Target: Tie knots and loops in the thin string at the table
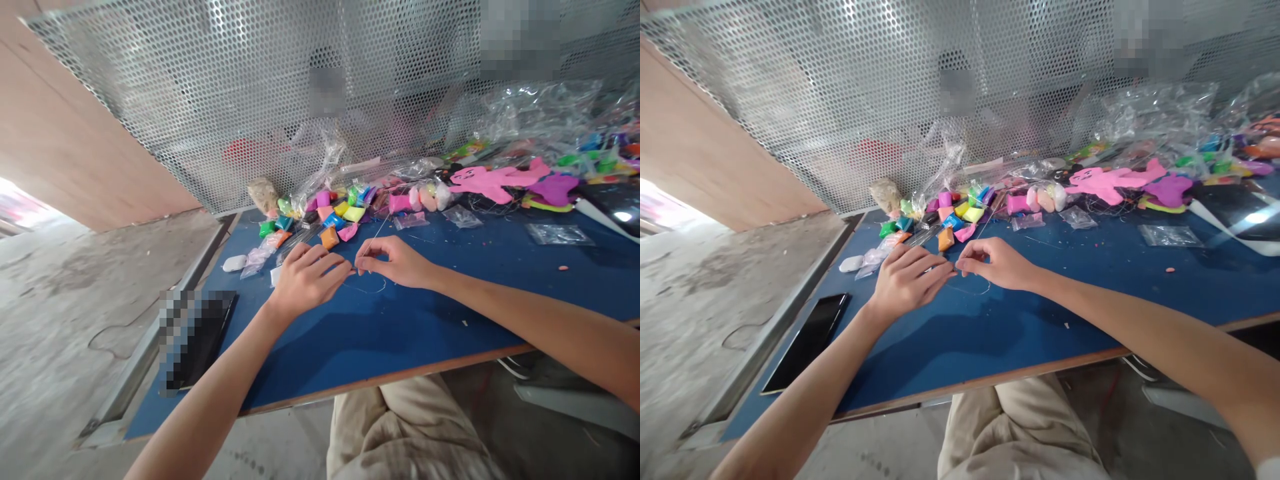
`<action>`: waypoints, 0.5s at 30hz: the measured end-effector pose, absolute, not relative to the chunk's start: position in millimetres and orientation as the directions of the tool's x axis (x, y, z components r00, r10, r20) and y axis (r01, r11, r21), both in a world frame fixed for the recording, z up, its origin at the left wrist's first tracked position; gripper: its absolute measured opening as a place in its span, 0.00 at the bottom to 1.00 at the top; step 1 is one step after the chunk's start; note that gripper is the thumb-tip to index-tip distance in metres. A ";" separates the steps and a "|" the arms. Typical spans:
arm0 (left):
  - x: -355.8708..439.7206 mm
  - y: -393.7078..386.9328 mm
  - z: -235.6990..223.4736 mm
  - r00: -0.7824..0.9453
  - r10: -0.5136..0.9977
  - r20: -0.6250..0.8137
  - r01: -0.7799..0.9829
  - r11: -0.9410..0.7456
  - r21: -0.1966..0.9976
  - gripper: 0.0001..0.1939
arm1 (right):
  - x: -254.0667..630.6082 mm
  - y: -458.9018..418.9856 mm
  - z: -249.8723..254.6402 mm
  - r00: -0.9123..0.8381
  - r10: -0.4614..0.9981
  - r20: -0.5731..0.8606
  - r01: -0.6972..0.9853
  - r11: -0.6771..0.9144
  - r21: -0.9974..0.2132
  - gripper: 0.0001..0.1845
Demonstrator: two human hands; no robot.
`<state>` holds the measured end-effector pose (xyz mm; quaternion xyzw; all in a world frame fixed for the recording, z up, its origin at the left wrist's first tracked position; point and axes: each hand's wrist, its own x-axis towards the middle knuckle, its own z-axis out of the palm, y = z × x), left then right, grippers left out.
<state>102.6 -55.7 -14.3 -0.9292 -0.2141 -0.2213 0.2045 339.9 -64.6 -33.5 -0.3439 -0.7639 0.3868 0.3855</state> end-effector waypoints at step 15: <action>113.3 -57.2 -20.0 0.803 0.217 0.554 0.517 -0.717 -0.468 0.05 | 337.0 -66.3 -35.0 -0.435 0.835 0.337 0.186 0.449 -0.874 0.15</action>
